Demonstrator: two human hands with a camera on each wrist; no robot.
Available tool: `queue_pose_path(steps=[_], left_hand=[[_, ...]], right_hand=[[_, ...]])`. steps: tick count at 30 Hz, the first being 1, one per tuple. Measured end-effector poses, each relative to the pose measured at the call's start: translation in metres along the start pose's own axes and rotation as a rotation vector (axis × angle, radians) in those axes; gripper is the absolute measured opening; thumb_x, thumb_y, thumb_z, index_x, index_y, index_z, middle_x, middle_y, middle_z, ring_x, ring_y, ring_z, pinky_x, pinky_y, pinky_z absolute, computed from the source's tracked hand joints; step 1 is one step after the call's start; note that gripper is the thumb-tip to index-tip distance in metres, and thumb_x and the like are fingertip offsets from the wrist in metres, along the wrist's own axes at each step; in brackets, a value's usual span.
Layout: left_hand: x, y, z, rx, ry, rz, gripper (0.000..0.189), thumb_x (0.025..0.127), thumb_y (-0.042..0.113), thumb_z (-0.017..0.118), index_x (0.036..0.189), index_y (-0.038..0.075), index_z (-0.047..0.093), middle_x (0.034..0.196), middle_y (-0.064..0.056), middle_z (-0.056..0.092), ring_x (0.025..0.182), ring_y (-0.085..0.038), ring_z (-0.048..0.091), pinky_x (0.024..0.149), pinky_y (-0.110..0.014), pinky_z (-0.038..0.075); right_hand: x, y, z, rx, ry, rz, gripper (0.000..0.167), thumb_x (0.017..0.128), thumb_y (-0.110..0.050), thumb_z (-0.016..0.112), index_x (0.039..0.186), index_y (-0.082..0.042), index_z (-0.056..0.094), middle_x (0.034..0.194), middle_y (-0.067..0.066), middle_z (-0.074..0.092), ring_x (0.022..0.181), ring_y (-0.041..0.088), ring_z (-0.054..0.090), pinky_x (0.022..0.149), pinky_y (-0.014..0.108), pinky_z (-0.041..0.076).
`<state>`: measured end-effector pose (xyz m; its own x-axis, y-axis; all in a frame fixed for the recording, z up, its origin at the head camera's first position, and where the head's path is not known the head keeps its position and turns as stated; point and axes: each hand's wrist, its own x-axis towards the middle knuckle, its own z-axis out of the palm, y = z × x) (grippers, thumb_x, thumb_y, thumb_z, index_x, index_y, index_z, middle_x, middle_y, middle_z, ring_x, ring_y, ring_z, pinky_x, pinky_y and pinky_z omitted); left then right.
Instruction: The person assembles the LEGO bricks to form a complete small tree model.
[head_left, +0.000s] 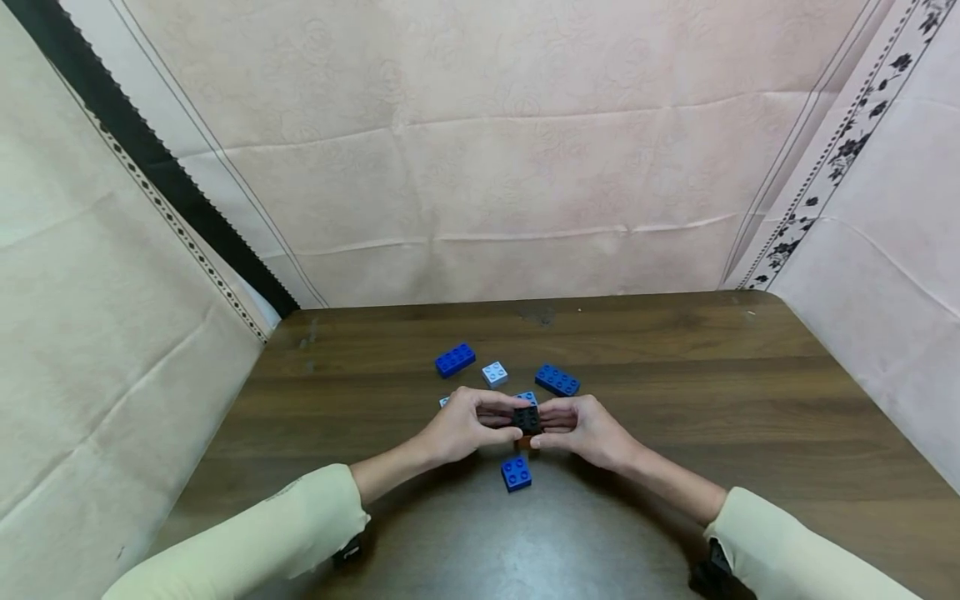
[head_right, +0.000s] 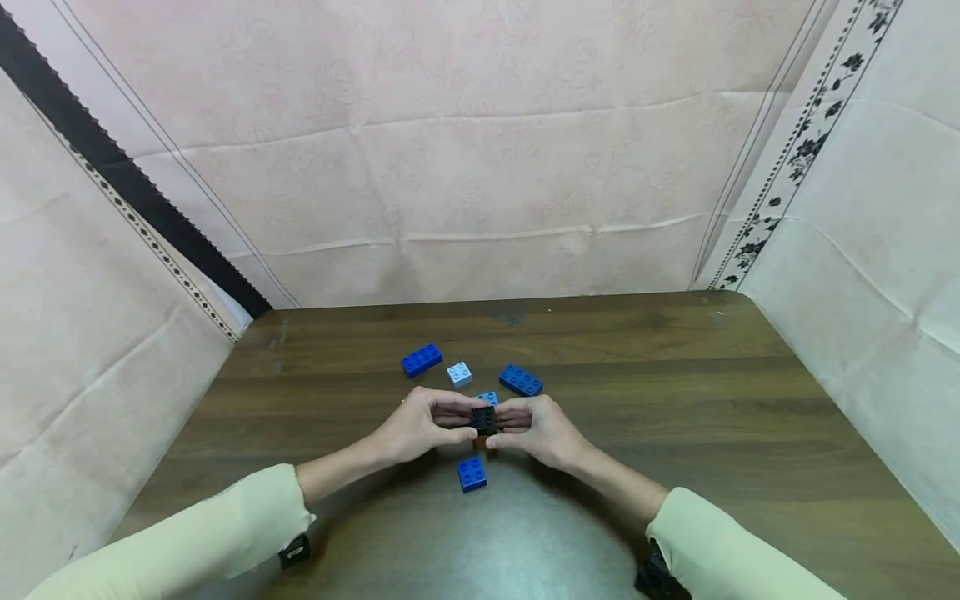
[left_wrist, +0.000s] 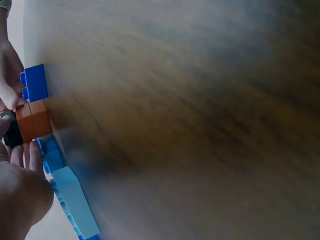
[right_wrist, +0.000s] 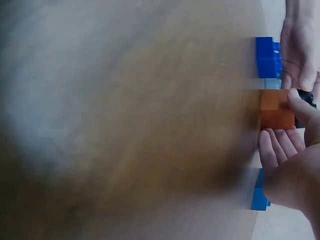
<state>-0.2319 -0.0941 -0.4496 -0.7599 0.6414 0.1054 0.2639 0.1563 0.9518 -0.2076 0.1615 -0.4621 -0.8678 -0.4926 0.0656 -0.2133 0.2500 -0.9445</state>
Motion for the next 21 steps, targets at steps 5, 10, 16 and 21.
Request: queue_pose_path(steps=[5, 10, 16, 21], left_hand=[[0.001, 0.002, 0.001, 0.040, 0.017, 0.002, 0.038, 0.093, 0.002, 0.082, 0.130, 0.006, 0.075, 0.121, -0.006, 0.077, 0.111, -0.018, 0.075, 0.094, -0.033, 0.060], [0.003, 0.003, 0.001, 0.072, 0.027, 0.016, 0.036, 0.092, 0.003, 0.084, 0.127, 0.005, 0.076, 0.120, -0.008, 0.077, 0.110, -0.019, 0.075, 0.094, -0.033, 0.060], [0.001, 0.002, 0.001, 0.064, 0.030, 0.000, 0.037, 0.092, 0.003, 0.083, 0.129, 0.005, 0.075, 0.124, -0.007, 0.076, 0.112, -0.017, 0.075, 0.094, -0.032, 0.060], [0.001, 0.001, 0.001, 0.064, 0.020, -0.007, 0.037, 0.094, 0.004, 0.082, 0.130, 0.005, 0.074, 0.127, -0.009, 0.074, 0.114, -0.020, 0.074, 0.095, -0.032, 0.060]], right_hand=[[-0.003, -0.008, -0.004, 0.056, 0.030, 0.032, 0.044, 0.099, -0.016, 0.078, 0.137, 0.004, 0.067, 0.127, 0.018, 0.074, 0.118, 0.029, 0.072, 0.094, 0.029, 0.059], [-0.003, -0.015, 0.000, 0.063, 0.114, -0.047, 0.038, 0.098, -0.012, 0.079, 0.134, -0.002, 0.073, 0.126, 0.013, 0.075, 0.113, 0.024, 0.074, 0.091, 0.029, 0.060], [-0.003, -0.015, 0.003, -0.006, 0.133, -0.138, 0.035, 0.096, -0.008, 0.079, 0.130, -0.002, 0.075, 0.124, 0.011, 0.076, 0.109, 0.022, 0.076, 0.087, 0.029, 0.062], [-0.003, -0.013, 0.004, -0.033, 0.144, -0.144, 0.034, 0.095, -0.007, 0.080, 0.129, -0.002, 0.076, 0.123, 0.011, 0.076, 0.107, 0.021, 0.076, 0.085, 0.029, 0.062]])
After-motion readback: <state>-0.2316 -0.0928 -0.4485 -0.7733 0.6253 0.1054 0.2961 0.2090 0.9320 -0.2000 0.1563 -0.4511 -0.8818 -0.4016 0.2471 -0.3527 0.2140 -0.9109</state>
